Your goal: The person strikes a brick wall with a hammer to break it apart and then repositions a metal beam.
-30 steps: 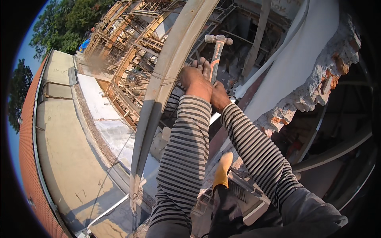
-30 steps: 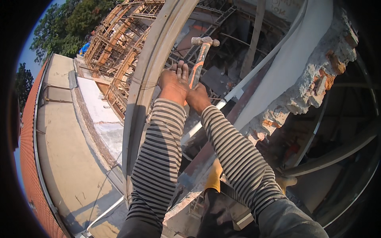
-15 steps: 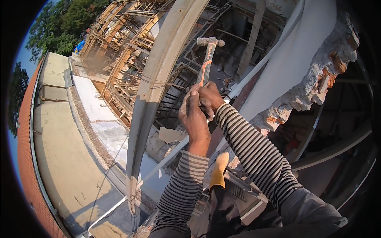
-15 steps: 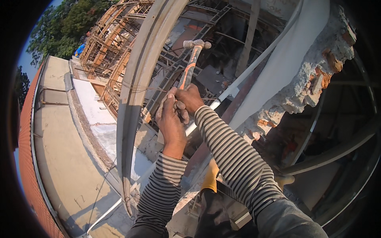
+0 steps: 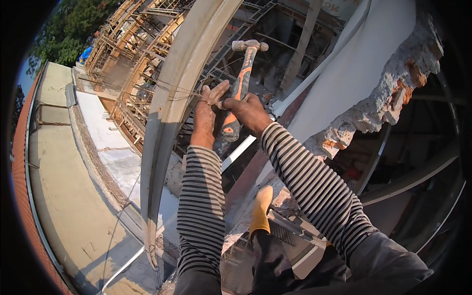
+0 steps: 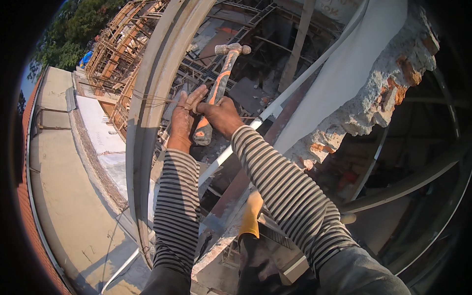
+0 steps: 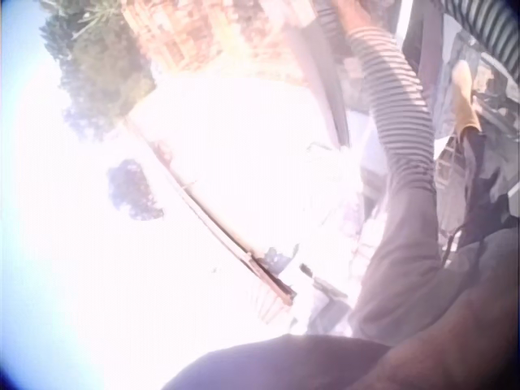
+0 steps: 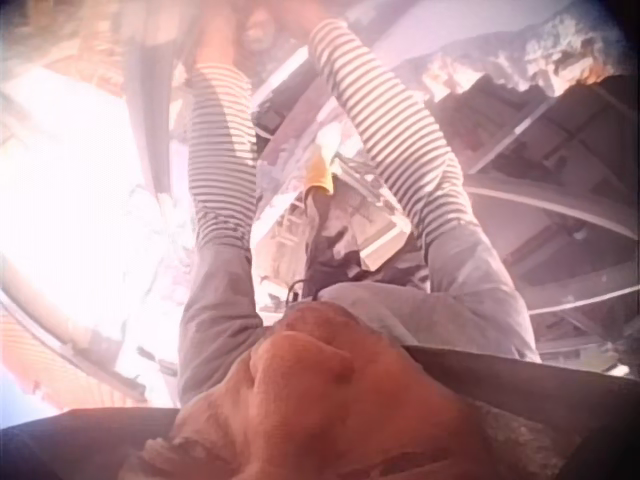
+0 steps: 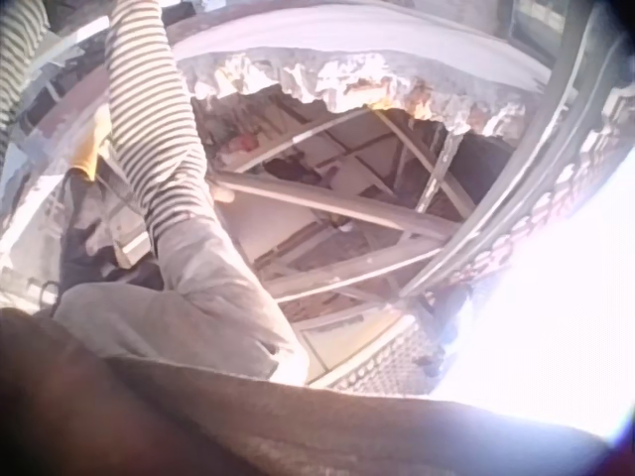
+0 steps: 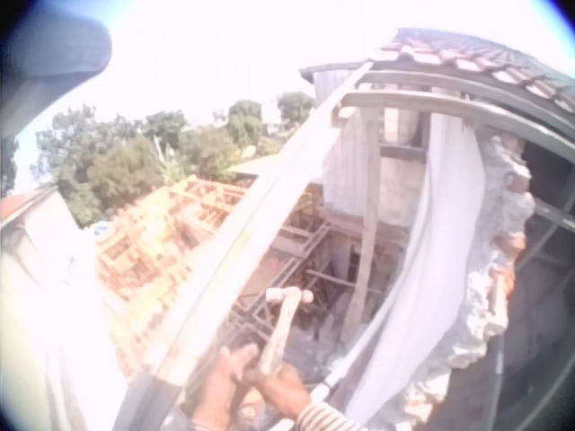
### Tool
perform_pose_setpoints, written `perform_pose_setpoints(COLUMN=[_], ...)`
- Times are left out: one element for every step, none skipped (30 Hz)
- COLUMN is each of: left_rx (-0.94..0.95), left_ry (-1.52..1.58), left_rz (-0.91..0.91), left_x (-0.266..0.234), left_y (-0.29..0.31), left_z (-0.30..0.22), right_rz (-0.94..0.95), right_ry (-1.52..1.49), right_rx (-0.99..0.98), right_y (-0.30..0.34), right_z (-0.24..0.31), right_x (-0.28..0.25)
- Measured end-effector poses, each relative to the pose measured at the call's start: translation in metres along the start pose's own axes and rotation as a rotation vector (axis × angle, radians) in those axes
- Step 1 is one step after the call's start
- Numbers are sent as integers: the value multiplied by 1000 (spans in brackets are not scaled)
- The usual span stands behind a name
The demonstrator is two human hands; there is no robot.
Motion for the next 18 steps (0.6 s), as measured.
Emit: perform_pose_setpoints(left_rx=[-45,-92,-128,-76,-22,33,28,27,46,66,115,139,153,167,320,328,346,198], left_ry=[155,305,439,506,571,634,714,787,784,779,732,670,607,546,92,59,18,387], left_rz=[87,178,251,347,441,534,475,415,352,286,144,-31,-191,-344,-313,-321,-334,-421], left_x=[17,42,51,48,41,39,37,34,29,22,9,4,11,17,-6,3,11,41], left_y=[-9,-14,-13,-15,-16,-12,-10,-9,-8,-6,3,14,28,44,60,66,75,80], left_z=[-3,-20,-36,-39,-36,-40,-36,-34,-31,-28,-25,-23,-21,-17,-6,-2,-6,-17], right_rz=[-20,-27,-10,8,42,25,-2,-27,-59,-26,7,25,16,2,18,-134,-69,-42], right_ry=[-2,25,43,59,51,45,42,38,35,47,58,63,48,41,70,99,131,123], right_rx=[-23,-19,-17,-15,-4,-8,-14,-19,-34,-27,-20,-13,-13,-14,40,15,-29,-84], right_y=[-4,-5,-5,-5,-3,0,2,4,2,-1,-3,-3,-5,-7,-1,-2,-4,-2], right_z=[-5,-5,-2,2,5,6,8,10,10,10,9,10,6,6,10,3,3,11], right_x=[-10,-20,-17,-14,-11,-7,-8,-7,-8,-7,-6,-10,-16,-20,-11,-22,-20,-26])
Point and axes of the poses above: each hand's wrist, its own y-axis away from the middle knuckle, its own x-axis out of the palm, z = x × y, the point moved 7 cm from there along -y, towards the middle knuckle, and after that the axes turned 1 degree about z, right-handed, at the moved point
